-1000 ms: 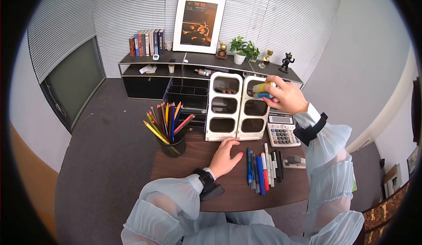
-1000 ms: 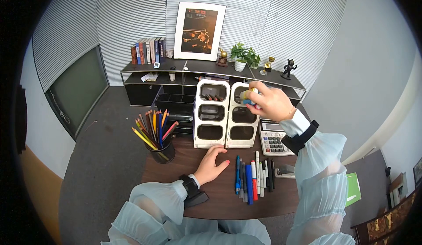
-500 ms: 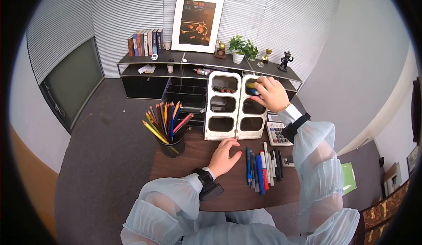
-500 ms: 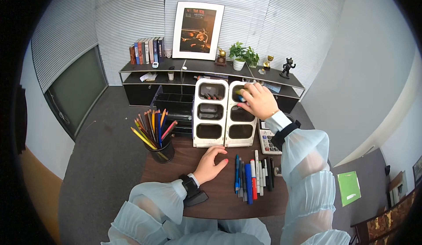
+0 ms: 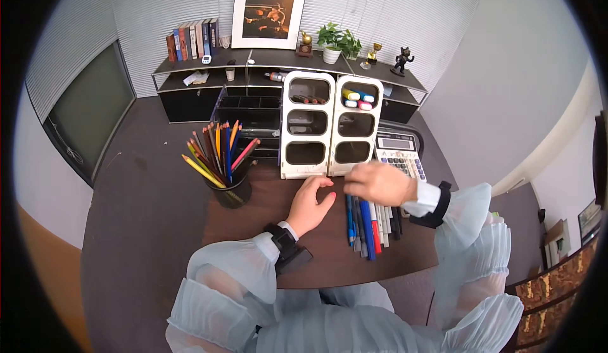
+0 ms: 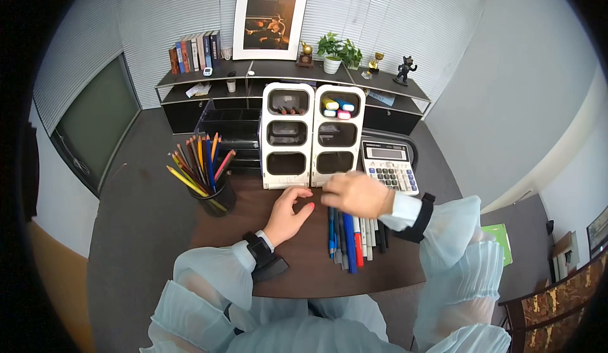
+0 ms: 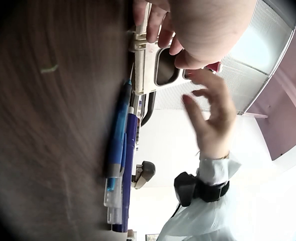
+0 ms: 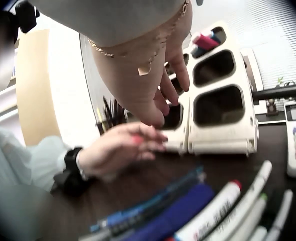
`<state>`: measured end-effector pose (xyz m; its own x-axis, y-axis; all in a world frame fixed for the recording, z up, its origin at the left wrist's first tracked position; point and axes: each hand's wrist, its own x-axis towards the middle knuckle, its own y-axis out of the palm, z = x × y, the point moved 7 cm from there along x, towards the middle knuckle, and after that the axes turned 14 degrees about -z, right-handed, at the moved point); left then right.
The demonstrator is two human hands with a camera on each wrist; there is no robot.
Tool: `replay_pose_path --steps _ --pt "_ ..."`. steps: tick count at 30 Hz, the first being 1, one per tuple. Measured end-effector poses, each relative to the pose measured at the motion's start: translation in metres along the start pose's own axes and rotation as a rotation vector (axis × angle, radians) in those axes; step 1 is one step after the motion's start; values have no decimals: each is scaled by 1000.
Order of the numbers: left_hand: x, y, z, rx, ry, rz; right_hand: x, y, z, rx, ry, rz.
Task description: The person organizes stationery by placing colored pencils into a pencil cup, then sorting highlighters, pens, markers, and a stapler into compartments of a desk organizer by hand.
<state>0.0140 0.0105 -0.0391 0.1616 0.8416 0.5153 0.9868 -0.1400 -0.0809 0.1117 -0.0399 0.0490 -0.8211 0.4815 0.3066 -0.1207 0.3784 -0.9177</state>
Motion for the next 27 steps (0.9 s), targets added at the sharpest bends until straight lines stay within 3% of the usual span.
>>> replay_pose_path --steps 7,19,27 --pt "1 -3 0 -8 -13 -19 -22 45 27 -37 -210 205" --pt "2 -4 -3 -19 -10 -23 -14 54 31 -68 -276 302" --pt "3 -6 -3 -46 -4 -55 -14 62 37 -62 -353 261"
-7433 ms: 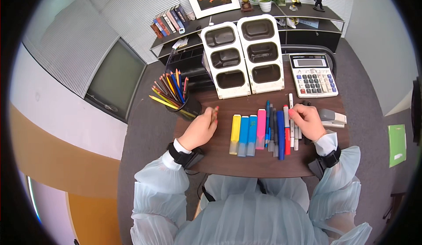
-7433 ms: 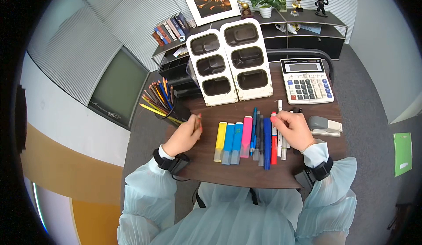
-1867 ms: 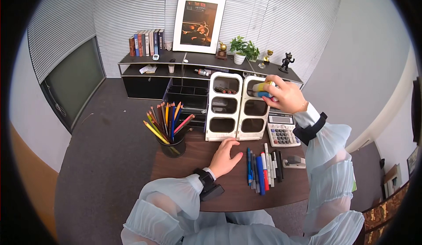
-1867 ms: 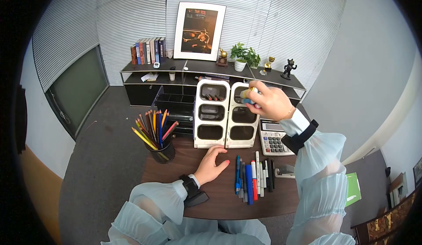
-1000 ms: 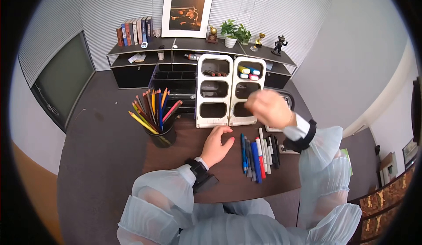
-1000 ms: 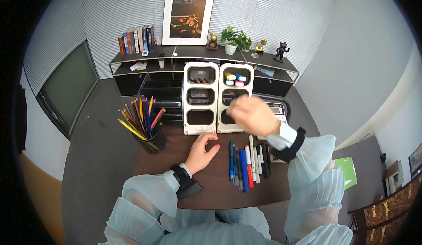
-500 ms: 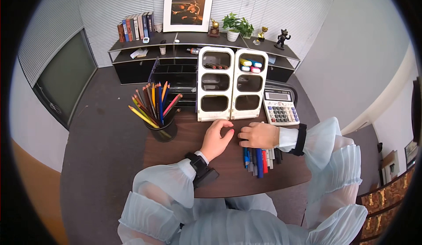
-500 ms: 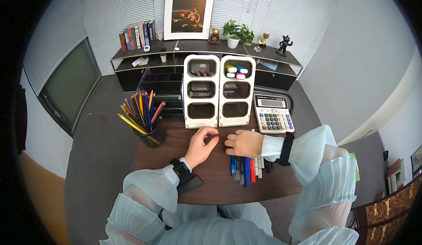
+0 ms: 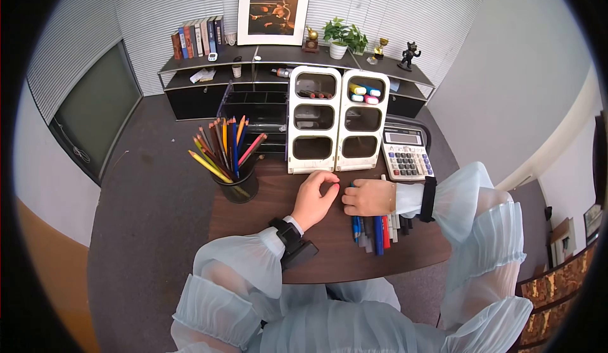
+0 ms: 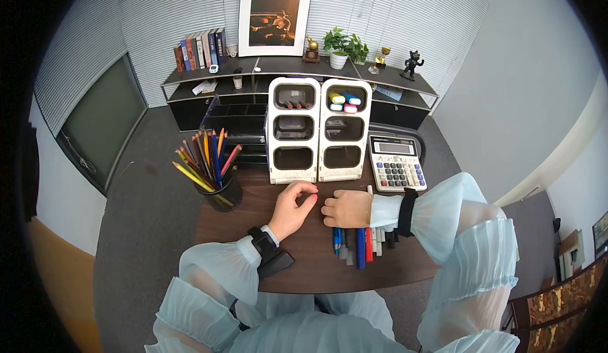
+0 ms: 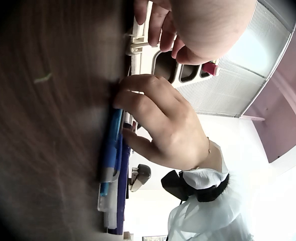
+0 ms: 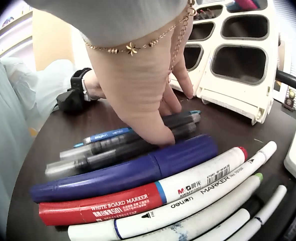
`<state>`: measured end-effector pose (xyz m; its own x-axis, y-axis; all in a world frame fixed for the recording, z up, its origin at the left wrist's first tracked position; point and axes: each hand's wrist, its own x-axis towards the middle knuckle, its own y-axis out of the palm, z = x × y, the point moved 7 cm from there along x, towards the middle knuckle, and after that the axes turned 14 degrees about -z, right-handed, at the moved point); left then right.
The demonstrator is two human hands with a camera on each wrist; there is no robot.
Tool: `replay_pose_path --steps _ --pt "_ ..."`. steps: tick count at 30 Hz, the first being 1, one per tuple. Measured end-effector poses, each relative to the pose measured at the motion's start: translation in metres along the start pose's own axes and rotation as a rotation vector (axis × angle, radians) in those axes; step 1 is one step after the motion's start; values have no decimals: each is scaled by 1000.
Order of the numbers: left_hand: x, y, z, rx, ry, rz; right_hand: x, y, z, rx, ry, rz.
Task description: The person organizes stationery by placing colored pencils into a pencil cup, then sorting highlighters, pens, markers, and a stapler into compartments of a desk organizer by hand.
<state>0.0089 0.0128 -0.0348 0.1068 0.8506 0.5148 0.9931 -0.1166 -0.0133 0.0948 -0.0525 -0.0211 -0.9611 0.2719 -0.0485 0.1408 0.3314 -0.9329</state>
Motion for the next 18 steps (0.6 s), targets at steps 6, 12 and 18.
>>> replay_pose_path --steps 6,12,18 --pt "3 -5 7 -49 -39 -74 2 9 5 54 28 -69" --pt "5 -13 18 -213 -194 -184 -14 -10 -29 379 453 -32" --pt "7 -18 21 -237 -198 -245 -72 -7 -68 1091 1086 -200"
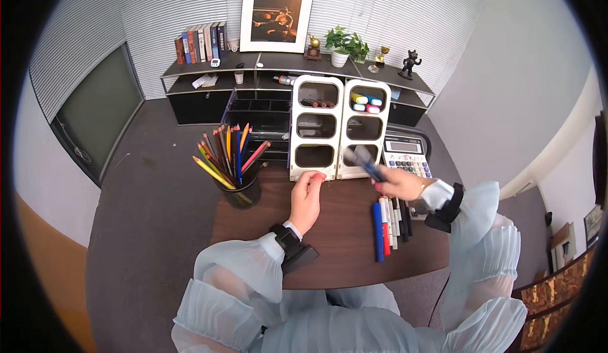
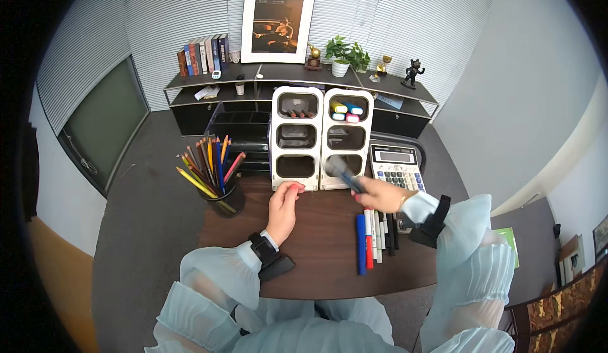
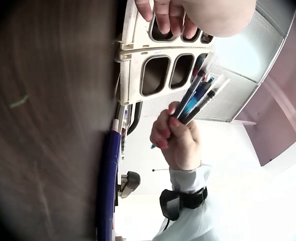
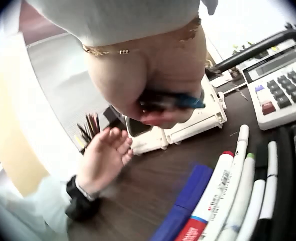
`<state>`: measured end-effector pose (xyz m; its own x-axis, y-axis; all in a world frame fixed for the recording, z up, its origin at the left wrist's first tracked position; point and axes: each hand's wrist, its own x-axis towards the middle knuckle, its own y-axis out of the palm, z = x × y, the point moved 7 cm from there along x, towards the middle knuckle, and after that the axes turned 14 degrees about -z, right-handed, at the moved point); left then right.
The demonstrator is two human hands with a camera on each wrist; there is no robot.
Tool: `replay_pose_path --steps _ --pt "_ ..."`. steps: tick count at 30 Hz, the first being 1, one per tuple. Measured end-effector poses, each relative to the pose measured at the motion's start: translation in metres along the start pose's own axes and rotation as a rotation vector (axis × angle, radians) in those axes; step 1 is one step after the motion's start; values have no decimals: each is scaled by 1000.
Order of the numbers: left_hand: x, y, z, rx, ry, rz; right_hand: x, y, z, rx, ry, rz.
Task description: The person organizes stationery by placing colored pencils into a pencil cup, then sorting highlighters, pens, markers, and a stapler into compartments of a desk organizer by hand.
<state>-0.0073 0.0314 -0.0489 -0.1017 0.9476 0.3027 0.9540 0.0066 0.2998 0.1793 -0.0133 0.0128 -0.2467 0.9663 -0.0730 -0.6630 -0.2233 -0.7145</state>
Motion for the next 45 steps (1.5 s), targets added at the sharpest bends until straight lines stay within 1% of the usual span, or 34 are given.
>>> replay_pose_path --steps 1,2,3,5,6,7,8,9,11,13,15,17,19,20,27,29,30,34,36,37,39,40,42,43,45 --pt "-1 1 2 -3 -59 18 -1 -1 -2 357 172 27" --pt "-1 2 3 -5 -60 21 -4 -7 -3 529 291 -31" --pt "-2 3 3 -9 -56 33 -5 -10 -1 742 342 -47" --pt "-2 4 3 -10 -49 48 -4 -15 5 920 417 -58" --pt "-3 5 3 -16 -65 56 -2 -16 6 923 415 -60" --pt "-3 5 4 -22 -80 64 -1 -13 8 982 437 -15" --pt "-3 5 5 -18 -79 67 0 -9 10 1041 458 31" --pt "-3 5 6 -15 -65 68 4 -7 7 1044 456 30" --pt "-3 5 7 -11 -52 74 14 0 -6 1272 512 -4" --pt "-4 6 8 7 -73 98 23 3 -1 1296 501 -35" --pt "-4 7 6 -8 -74 97 31 2 7 1326 445 -105" --pt "-4 7 5 -22 -76 93 37 3 5 1383 459 -71" --pt "-4 7 5 -23 -75 101 42 1 12 1556 400 -89" --pt "-4 7 7 -23 -76 101 43 1 11 1597 399 -91" --pt "-8 11 12 -10 -77 159 43 0 18 1712 419 -92" --pt "-8 11 11 -7 -69 157 43 -7 17 1684 435 -251" --pt "-8 11 11 11 -76 160 43 -9 18 1675 388 -270" --pt "-8 12 14 11 -80 165 32 -7 28 1706 364 -309" --pt "-9 13 14 10 -79 170 27 -9 31 1717 299 -356" --pt "-9 13 13 10 -75 176 24 -8 32 1717 299 -358" --pt "-9 13 14 15 -101 185 19 -9 31 1686 289 -436" --pt "-10 13 15 21 -126 192 18 -9 30 1686 289 -437" --pt "-10 12 17 12 -138 195 13 -15 26 1591 252 -519" --pt "-10 13 18 3 -150 198 13 -15 26 1591 252 -519" --pt "-10 13 16 2 -124 198 9 -24 22 1479 197 -698"
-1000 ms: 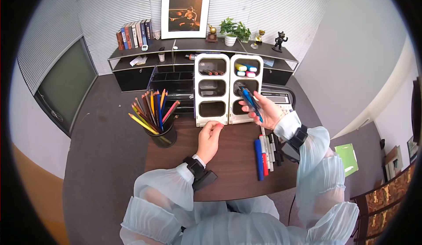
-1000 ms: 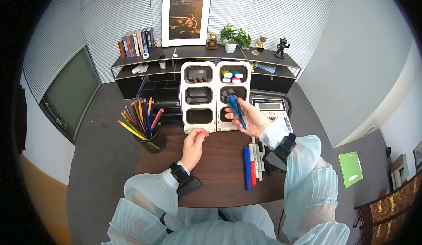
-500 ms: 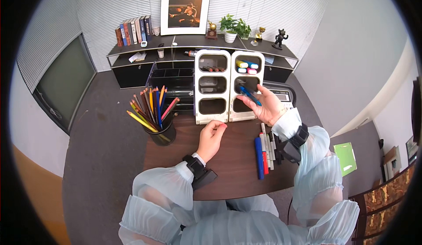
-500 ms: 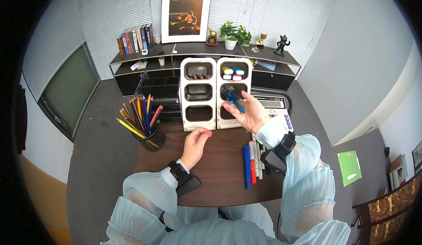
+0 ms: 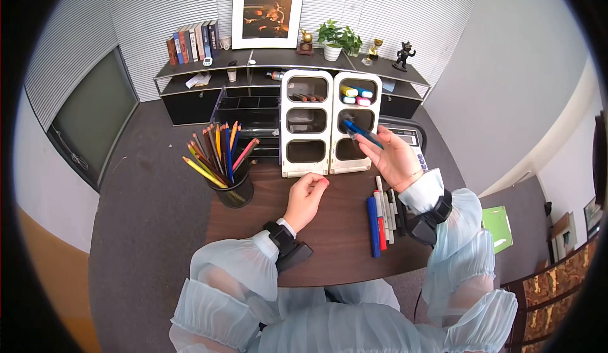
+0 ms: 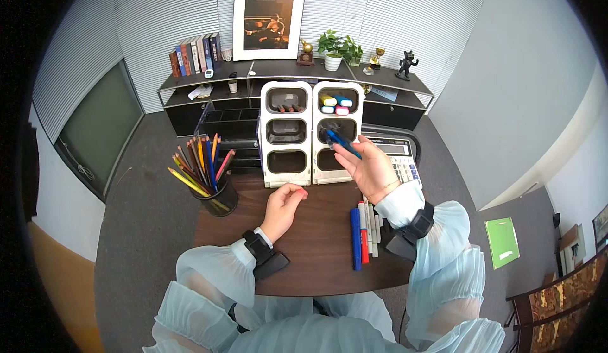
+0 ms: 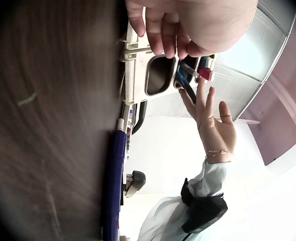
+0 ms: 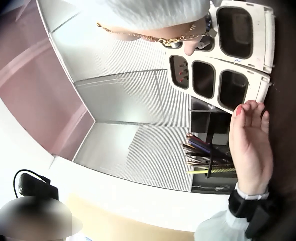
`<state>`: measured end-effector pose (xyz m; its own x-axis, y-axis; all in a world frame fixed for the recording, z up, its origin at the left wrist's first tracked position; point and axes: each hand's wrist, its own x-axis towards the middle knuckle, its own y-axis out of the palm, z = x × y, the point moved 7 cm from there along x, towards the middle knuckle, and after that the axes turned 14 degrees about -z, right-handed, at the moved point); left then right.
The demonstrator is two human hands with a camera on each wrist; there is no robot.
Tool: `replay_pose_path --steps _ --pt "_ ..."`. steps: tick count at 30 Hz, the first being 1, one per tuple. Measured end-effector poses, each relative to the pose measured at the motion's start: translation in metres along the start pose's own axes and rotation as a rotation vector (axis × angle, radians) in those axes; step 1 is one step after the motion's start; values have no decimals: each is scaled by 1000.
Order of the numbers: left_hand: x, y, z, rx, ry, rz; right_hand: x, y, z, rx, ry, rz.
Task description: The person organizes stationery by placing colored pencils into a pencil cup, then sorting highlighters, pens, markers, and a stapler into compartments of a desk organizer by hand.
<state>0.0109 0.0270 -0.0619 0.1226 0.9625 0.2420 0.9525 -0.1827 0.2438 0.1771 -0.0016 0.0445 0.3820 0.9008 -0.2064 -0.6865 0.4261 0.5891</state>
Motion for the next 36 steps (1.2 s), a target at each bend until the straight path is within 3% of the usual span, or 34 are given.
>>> replay_pose_path --steps 7,9,13,17,20,23,24,27,28,30,32,36 --pt "0 2 1 -11 6 26 9 -2 -2 12 -22 -36" --pt "-1 1 1 10 4 26 10 9 0 51 24 89" --pt "-1 2 -1 4 11 31 19 15 -6 75 39 -25" --pt "-2 3 -3 78 -36 77 11 13 1 89 -18 33" --pt "-4 2 -3 86 -61 75 -12 -3 17 3 -69 -33" --pt "-3 5 -5 85 -19 95 -30 -12 24 -299 -61 197" --pt "-3 4 -5 75 -5 70 -30 -24 24 -302 -59 192" --pt "-2 3 -3 67 10 43 -47 -31 8 -1508 -373 540" --pt "-2 3 -3 72 17 38 -47 -38 6 -1508 -371 538" --pt "-2 2 -3 74 16 41 -66 -37 -4 -1988 -1167 876" --pt "-2 3 -3 78 4 57 -63 -46 -7 -2062 -1168 909" --pt "-2 4 -4 55 4 63 -63 -50 -15 -2103 -1382 1095"
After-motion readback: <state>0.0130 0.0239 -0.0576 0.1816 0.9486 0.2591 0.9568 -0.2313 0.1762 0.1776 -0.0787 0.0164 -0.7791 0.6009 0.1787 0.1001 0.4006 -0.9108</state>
